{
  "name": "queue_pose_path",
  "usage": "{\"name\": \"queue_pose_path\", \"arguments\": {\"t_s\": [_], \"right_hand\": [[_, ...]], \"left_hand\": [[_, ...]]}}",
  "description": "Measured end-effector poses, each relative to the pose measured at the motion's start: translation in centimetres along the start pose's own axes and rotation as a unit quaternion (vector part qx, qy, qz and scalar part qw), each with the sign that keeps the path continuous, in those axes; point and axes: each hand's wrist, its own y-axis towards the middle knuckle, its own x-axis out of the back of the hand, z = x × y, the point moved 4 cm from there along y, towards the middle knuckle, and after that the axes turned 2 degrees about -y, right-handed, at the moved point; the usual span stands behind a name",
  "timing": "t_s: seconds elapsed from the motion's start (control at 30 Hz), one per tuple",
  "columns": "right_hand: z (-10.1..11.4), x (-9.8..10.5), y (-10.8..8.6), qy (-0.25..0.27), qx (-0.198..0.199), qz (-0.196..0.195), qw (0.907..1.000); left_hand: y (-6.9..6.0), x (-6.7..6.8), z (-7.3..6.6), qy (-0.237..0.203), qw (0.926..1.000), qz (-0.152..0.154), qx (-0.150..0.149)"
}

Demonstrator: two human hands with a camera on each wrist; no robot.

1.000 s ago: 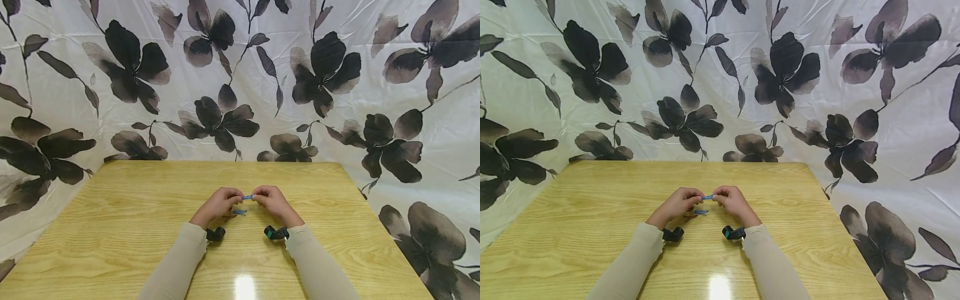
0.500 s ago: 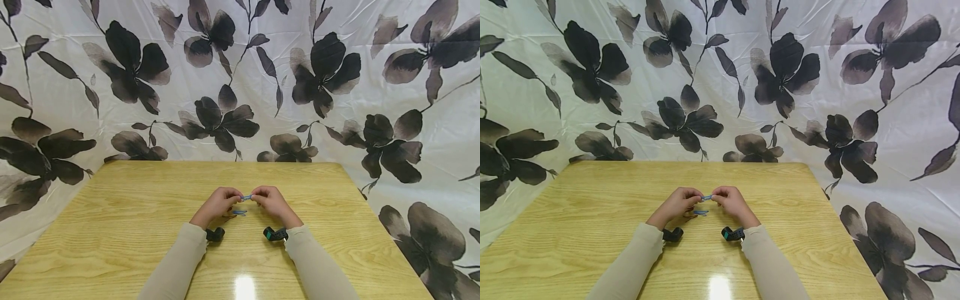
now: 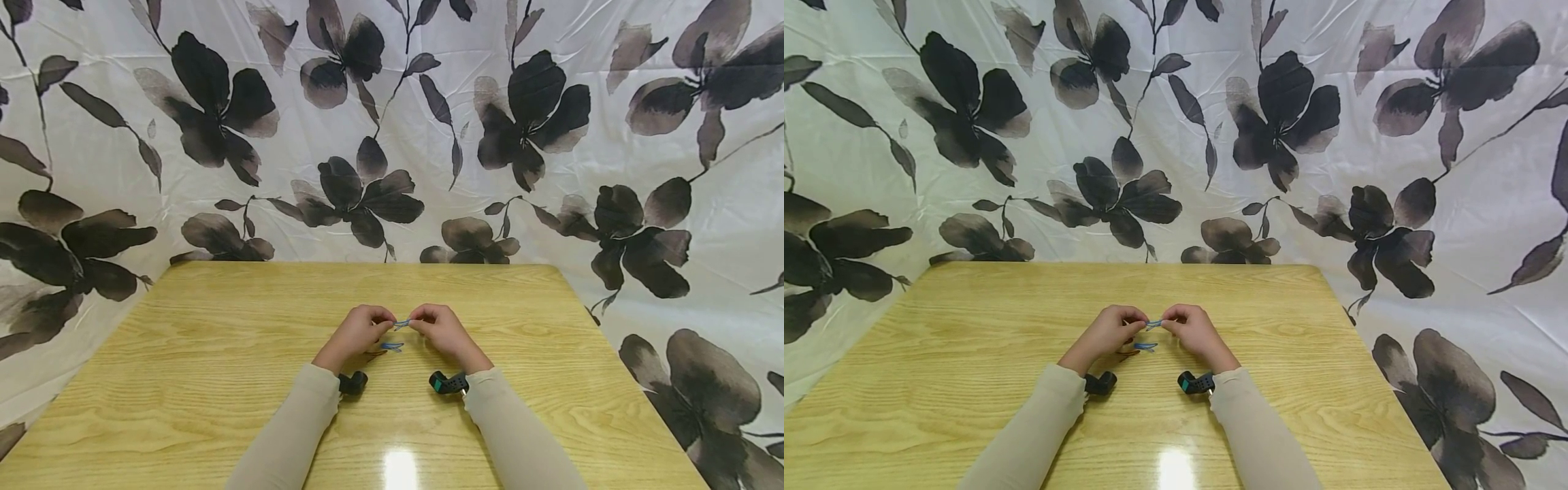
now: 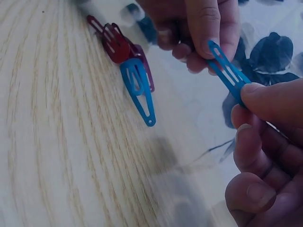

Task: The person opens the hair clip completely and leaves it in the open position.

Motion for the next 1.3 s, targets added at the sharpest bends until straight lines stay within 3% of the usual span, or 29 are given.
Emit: {"name": "queue_pose_path", "arguments": {"t_s": [0.27, 0.67, 1.07, 1.3], "right_hand": [[-0.1, -0.1, -0.1, -0.024, -0.004, 0.000, 0.9997], [-0.5, -0.2, 0.0, -0.046, 0.004, 0.011, 0.9989], [-0.7, -0.5, -0.2, -0.091, 0.001, 0.021, 0.9956], [-0.9, -0.6, -0.1, -0.115, 0.007, 0.021, 0.9931]], "left_hand": [[0.0, -0.1, -0.1, 0.034, 0.9992, -0.006, -0.018], [0.0, -0.2, -1.1, 0.089, 0.9955, -0.021, -0.023], [0.1, -0.3, -1.3, 0.146, 0.9876, -0.008, -0.058], [0.3, -0.5, -1.2, 0.165, 0.9843, -0.001, -0.063]]}}
